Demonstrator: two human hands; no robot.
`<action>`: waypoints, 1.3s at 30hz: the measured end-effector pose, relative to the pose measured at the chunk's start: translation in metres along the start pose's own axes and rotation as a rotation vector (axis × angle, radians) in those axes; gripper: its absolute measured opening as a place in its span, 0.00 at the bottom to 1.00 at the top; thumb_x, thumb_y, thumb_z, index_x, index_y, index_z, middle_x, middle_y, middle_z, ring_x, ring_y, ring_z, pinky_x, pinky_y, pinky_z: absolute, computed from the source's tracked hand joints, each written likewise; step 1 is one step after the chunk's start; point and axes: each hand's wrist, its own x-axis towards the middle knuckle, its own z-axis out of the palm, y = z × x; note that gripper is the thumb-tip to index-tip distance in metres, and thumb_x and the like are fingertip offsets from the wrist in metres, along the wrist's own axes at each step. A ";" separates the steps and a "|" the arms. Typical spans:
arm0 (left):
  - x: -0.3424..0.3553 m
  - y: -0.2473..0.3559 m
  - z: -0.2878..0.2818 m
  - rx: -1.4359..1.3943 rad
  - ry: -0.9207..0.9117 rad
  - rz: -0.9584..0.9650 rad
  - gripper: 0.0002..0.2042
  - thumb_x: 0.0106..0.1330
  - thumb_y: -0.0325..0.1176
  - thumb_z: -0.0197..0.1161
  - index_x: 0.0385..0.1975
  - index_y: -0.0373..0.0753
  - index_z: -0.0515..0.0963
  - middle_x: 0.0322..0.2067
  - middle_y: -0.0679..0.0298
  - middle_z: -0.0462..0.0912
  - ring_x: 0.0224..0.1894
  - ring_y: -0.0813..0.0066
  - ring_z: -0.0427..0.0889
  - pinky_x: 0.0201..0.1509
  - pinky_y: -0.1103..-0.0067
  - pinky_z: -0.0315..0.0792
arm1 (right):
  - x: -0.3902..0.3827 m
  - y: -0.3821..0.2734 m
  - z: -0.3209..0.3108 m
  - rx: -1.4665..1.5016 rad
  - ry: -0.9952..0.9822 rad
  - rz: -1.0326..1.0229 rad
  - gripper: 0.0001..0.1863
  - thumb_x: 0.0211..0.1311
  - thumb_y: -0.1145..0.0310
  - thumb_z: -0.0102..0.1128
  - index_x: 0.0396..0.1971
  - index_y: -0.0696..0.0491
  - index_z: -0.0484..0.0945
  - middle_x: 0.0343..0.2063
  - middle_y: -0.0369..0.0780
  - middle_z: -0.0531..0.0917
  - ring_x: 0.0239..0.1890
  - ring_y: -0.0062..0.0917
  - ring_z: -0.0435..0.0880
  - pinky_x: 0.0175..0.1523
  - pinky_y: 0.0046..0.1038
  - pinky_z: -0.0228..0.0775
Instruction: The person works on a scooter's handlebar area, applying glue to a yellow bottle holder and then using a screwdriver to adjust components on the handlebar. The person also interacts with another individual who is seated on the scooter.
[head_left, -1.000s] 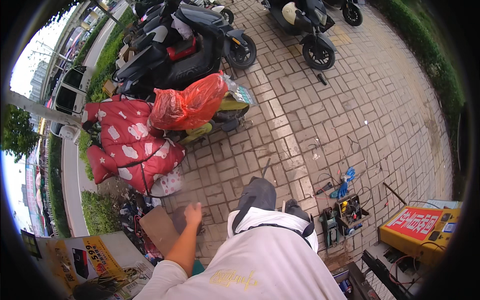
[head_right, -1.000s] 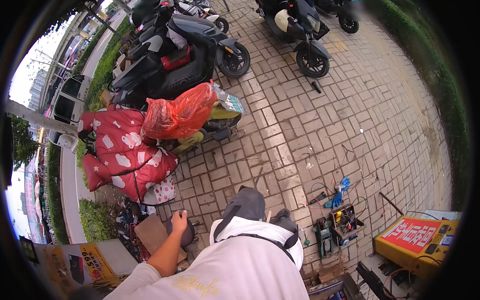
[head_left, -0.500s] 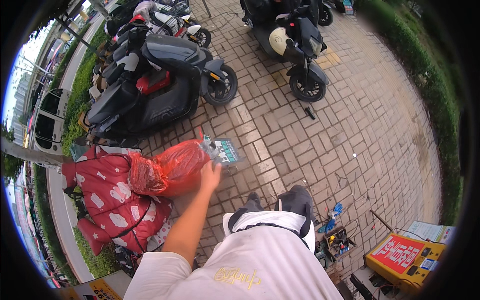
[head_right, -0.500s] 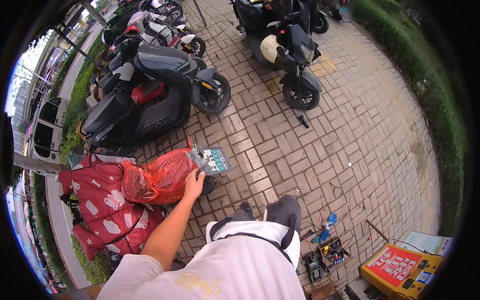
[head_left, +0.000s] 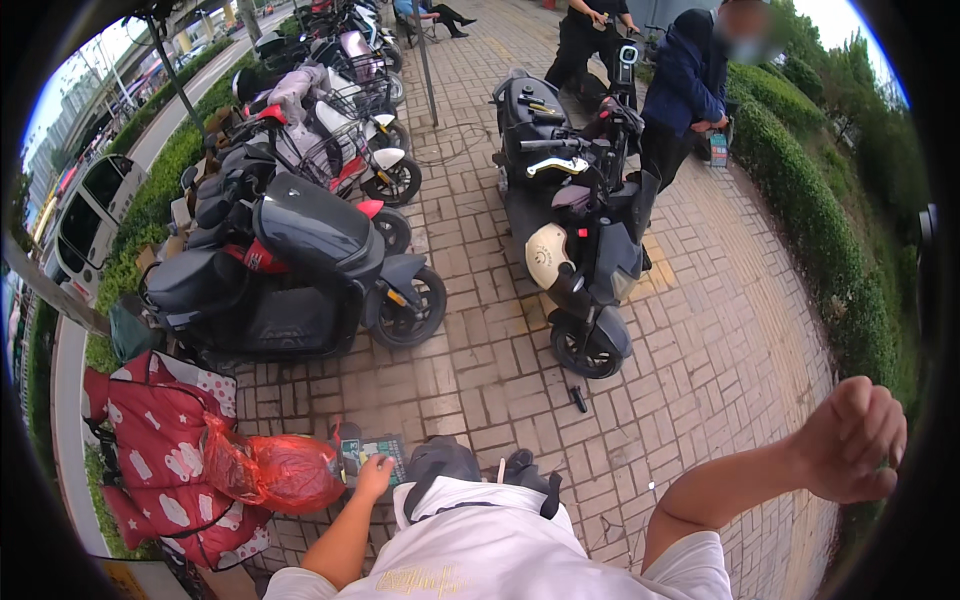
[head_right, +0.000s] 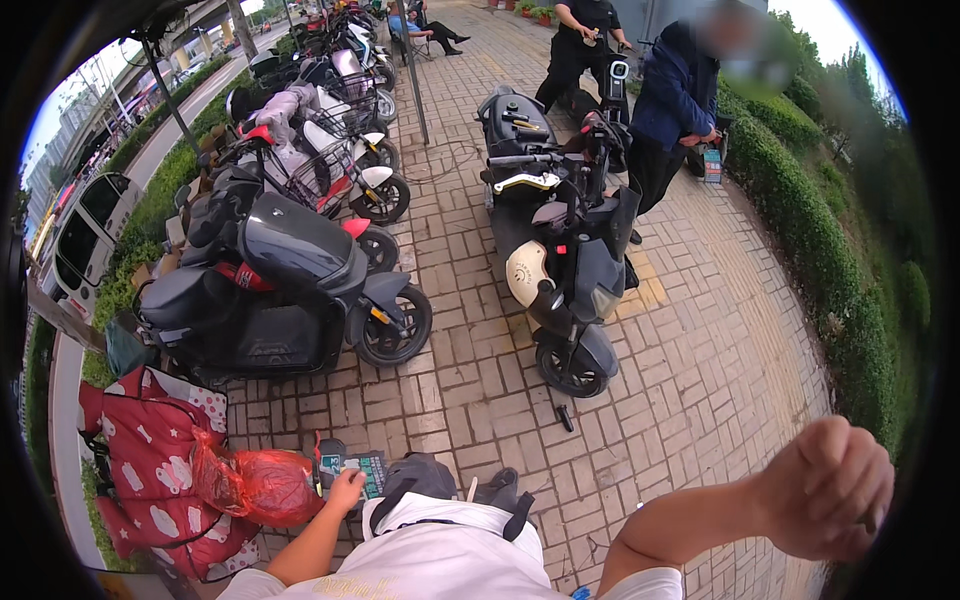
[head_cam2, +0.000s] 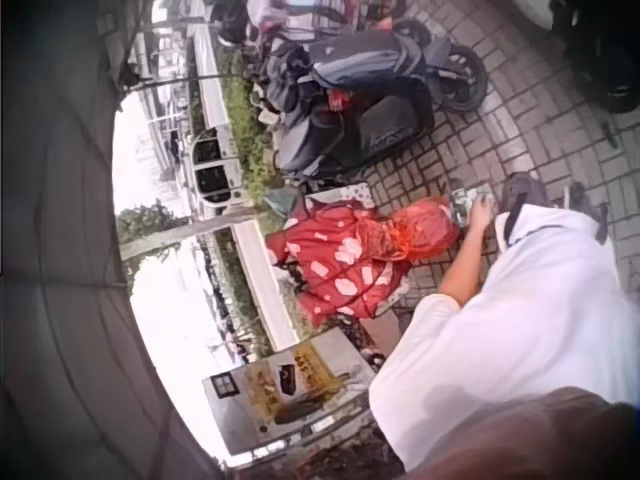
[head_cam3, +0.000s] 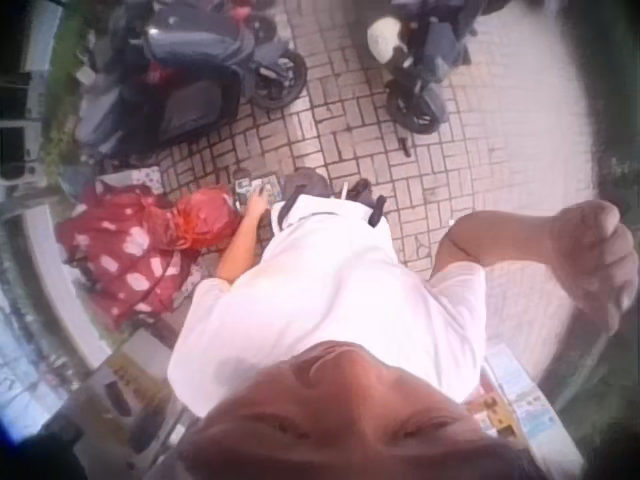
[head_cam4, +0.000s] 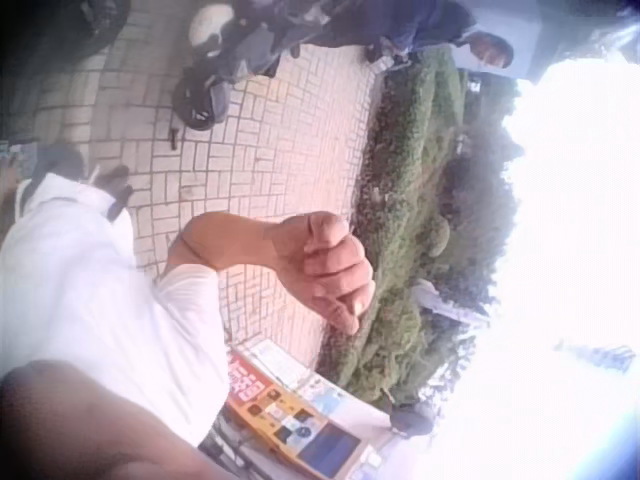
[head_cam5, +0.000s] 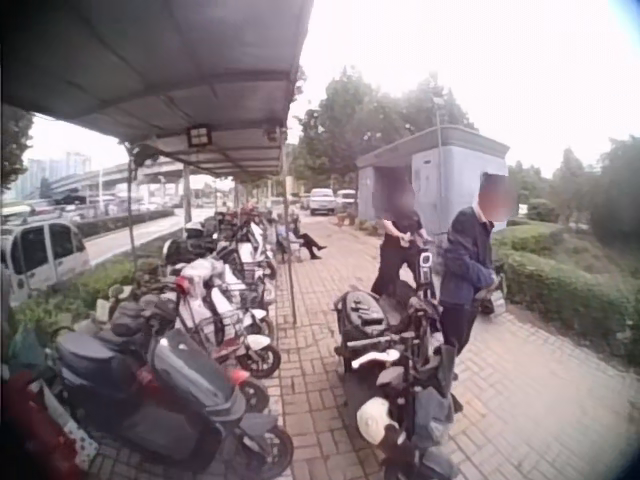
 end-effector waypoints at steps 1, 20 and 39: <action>0.010 0.022 -0.008 -0.059 0.004 -0.066 0.20 0.66 0.46 0.60 0.43 0.31 0.80 0.42 0.46 0.83 0.47 0.52 0.82 0.53 0.68 0.73 | -0.018 0.055 -0.022 -0.040 0.095 0.174 0.25 0.68 0.42 0.51 0.37 0.51 0.78 0.20 0.32 0.72 0.22 0.20 0.66 0.31 0.24 0.57; 0.415 0.553 -0.030 -0.630 -0.754 0.381 0.13 0.70 0.29 0.60 0.50 0.30 0.76 0.38 0.60 0.83 0.33 0.77 0.81 0.38 0.78 0.78 | -0.131 0.426 -0.141 -0.916 0.788 1.198 0.08 0.62 0.73 0.65 0.38 0.58 0.77 0.30 0.34 0.80 0.29 0.12 0.75 0.35 0.16 0.68; 0.721 0.745 0.033 -0.103 -0.313 0.641 0.22 0.60 0.40 0.66 0.50 0.31 0.77 0.46 0.49 0.81 0.48 0.61 0.81 0.55 0.70 0.73 | -0.225 0.520 -0.233 -1.141 1.256 1.375 0.09 0.61 0.74 0.53 0.22 0.58 0.79 0.20 0.38 0.83 0.20 0.19 0.80 0.27 0.22 0.71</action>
